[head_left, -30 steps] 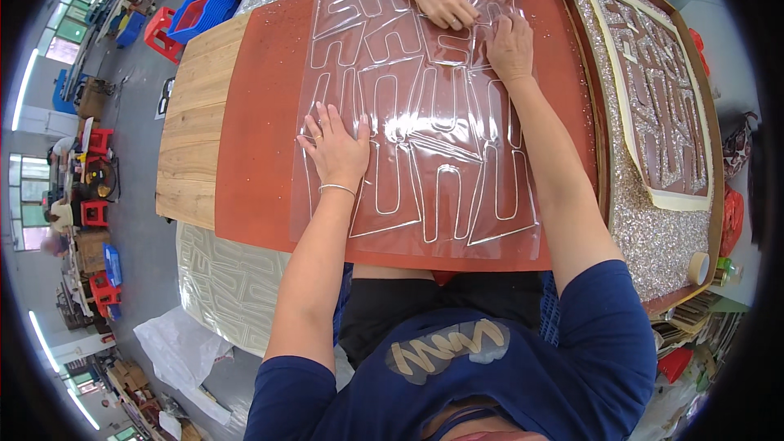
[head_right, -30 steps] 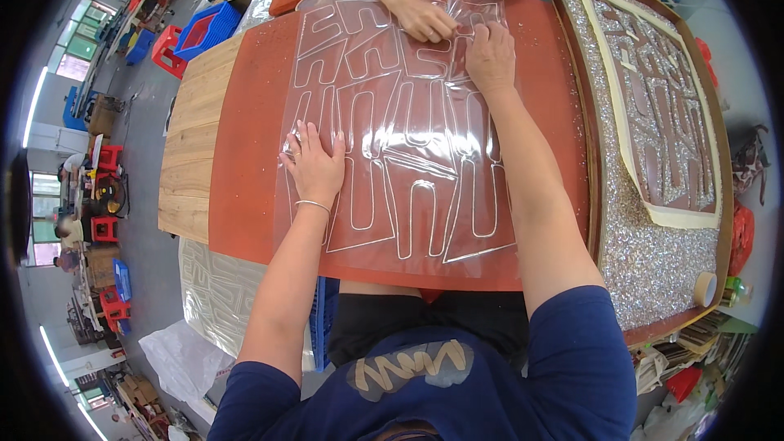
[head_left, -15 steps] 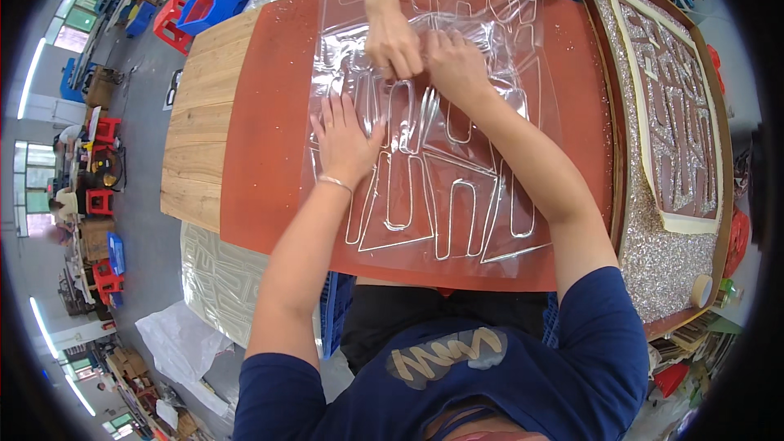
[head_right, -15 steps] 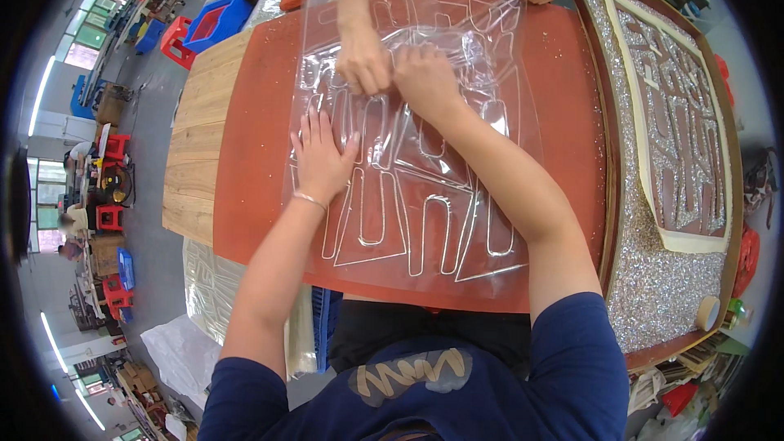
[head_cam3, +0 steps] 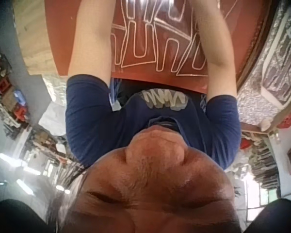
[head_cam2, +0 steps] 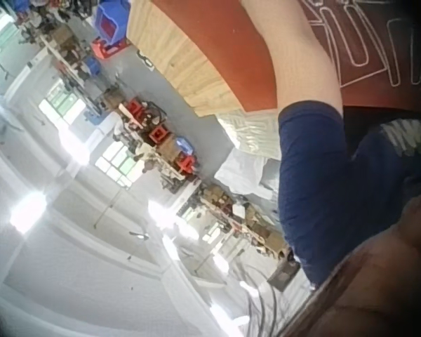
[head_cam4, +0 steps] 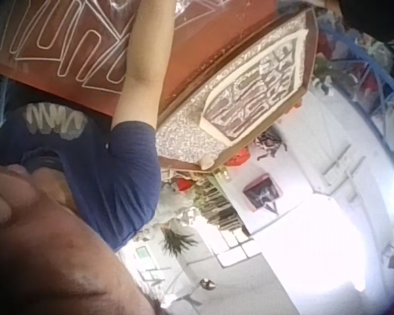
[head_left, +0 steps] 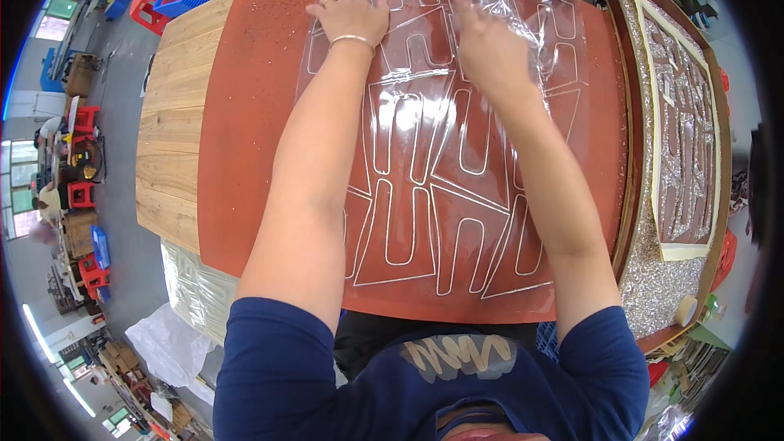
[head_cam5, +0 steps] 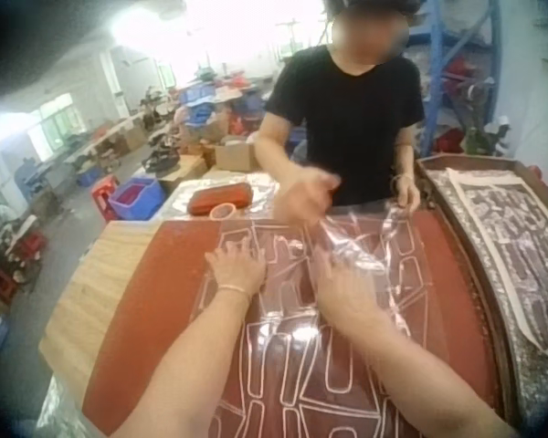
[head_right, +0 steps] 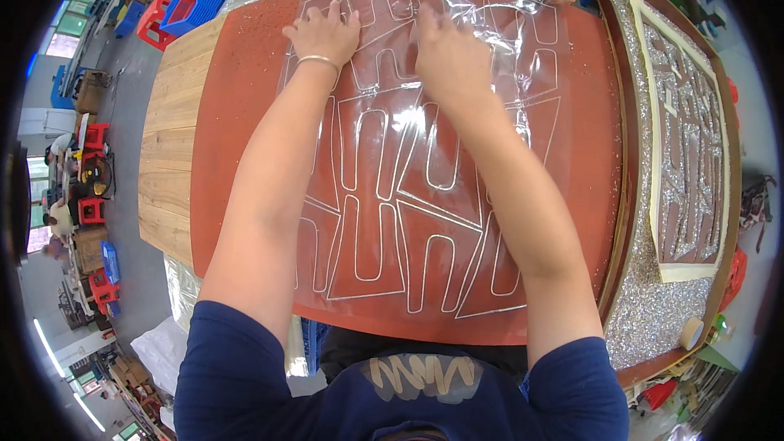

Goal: The recorder is layering and aligning plastic pattern sheets for shoe components on a workbench.

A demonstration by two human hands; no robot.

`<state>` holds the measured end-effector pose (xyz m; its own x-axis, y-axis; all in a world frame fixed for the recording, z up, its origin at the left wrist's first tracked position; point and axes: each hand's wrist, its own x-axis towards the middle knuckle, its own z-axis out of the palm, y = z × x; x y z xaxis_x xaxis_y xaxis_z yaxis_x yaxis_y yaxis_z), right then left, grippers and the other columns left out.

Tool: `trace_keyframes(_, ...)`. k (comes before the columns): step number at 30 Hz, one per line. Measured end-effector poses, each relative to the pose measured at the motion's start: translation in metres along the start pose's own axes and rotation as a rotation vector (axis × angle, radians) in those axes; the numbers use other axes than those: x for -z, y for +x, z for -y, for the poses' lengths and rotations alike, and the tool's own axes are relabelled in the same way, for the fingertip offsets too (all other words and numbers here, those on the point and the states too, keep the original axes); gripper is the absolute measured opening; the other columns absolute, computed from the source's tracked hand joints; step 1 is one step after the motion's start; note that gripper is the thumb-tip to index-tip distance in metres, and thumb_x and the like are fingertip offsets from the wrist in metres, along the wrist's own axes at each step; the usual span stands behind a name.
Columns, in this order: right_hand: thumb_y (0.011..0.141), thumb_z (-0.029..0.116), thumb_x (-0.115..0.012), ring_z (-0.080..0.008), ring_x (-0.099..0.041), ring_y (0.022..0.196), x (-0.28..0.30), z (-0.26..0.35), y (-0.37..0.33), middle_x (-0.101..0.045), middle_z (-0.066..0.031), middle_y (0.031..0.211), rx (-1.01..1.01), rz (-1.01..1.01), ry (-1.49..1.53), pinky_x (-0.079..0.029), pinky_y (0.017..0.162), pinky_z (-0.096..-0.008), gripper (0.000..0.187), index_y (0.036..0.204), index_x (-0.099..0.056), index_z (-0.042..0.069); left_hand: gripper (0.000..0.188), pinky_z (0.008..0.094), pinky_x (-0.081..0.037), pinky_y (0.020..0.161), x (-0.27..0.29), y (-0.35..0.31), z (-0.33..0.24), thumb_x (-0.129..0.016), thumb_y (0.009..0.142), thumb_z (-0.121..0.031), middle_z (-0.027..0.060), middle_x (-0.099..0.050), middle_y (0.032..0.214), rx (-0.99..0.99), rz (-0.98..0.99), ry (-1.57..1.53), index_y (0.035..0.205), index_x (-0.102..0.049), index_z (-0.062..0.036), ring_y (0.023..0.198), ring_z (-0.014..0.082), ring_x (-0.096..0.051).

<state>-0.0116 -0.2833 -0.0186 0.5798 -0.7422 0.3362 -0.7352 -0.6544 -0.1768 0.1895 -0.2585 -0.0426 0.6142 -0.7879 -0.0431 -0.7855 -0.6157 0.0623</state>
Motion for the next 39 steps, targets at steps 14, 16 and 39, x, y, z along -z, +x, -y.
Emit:
trace_keyframes(14, 0.081, 0.007, -0.053, -0.0522, -0.04, 0.124, -0.036, 0.029, -0.069, -0.045, -0.0267, 0.136, 0.089, -0.036, 0.052, -0.027, 0.104, -0.0613, 0.055, 0.136, -0.046, 0.006, 0.05, 0.0662, -0.02, 0.107, -0.016, 0.035, 0.002, -0.027, 0.096, -0.046, 0.0165, -0.026, 0.152, -0.251, -0.091, 0.096, 0.145, -0.031, -0.0394, 0.137, 0.0462, -0.024)
trace_keyframes(16, 0.081, 0.005, -0.052, -0.0482, -0.04, 0.127, -0.028, 0.005, -0.055, -0.045, -0.0226, 0.138, 0.073, -0.005, 0.005, -0.027, 0.107, -0.0572, 0.054, 0.135, -0.048, 0.009, 0.05, 0.0674, -0.019, 0.106, -0.02, 0.034, 0.0, -0.028, 0.096, -0.046, 0.0151, -0.027, 0.152, -0.255, -0.114, 0.063, 0.145, -0.032, -0.0375, 0.138, 0.0455, -0.024)
trace_keyframes(39, 0.077, 0.001, -0.054, -0.0536, -0.04, 0.122, -0.016, 0.054, -0.112, -0.045, -0.0267, 0.134, 0.185, -0.012, 0.164, -0.026, 0.106, -0.0618, 0.057, 0.133, -0.048, 0.003, 0.046, 0.0531, -0.039, 0.101, -0.023, 0.057, 0.006, -0.043, 0.095, -0.034, 0.0152, -0.041, 0.144, -0.474, -0.341, -0.065, 0.139, -0.042, -0.0249, 0.12, 0.0415, -0.05)
